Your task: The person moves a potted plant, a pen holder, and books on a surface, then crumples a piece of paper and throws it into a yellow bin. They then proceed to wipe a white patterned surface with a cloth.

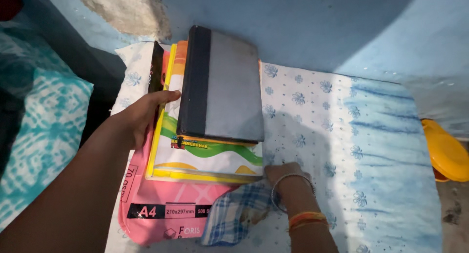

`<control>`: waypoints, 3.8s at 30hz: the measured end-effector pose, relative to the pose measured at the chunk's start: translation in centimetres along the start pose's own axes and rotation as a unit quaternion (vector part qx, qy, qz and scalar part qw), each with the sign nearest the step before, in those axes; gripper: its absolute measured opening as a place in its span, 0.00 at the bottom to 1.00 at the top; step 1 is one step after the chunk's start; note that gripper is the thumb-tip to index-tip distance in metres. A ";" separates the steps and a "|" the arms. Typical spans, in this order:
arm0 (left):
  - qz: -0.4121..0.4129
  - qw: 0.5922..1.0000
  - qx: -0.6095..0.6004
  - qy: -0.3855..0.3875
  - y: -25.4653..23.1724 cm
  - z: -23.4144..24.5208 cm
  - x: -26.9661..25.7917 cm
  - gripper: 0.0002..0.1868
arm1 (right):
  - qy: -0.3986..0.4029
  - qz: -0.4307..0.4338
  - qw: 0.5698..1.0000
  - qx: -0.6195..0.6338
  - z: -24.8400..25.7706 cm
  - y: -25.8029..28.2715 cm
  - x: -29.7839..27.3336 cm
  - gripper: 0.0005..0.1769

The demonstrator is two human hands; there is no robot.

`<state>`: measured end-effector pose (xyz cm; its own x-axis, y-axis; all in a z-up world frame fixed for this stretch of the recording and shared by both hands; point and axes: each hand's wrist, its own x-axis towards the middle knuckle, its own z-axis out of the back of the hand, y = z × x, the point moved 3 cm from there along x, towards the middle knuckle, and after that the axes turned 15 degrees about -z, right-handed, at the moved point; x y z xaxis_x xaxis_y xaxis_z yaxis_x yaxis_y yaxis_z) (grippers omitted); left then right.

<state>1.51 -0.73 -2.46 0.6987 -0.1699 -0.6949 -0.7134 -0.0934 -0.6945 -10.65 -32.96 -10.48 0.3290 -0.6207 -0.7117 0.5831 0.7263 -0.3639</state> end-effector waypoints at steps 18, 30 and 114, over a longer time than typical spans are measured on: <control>-0.029 0.999 0.003 0.030 0.3 0.9 1.3 0.27 | -0.170 0.010 0.949 0.264 7.2 -0.7 -4.2 0.47; -0.006 1.000 0.013 0.021 0.3 0.7 1.4 0.29 | 0.348 0.022 0.648 0.677 4.0 2.8 -7.5 0.61; -0.226 0.957 -0.001 0.184 25.2 35.9 -68.5 0.35 | 0.110 0.089 0.569 0.810 -46.1 -9.4 -79.2 0.38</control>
<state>-62.46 43.76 20.93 0.8700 -0.4457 -0.2108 -0.3433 -0.2406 -0.9079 -76.43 22.97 21.63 0.4921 -0.3995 -0.7735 0.5332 -0.5640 0.6306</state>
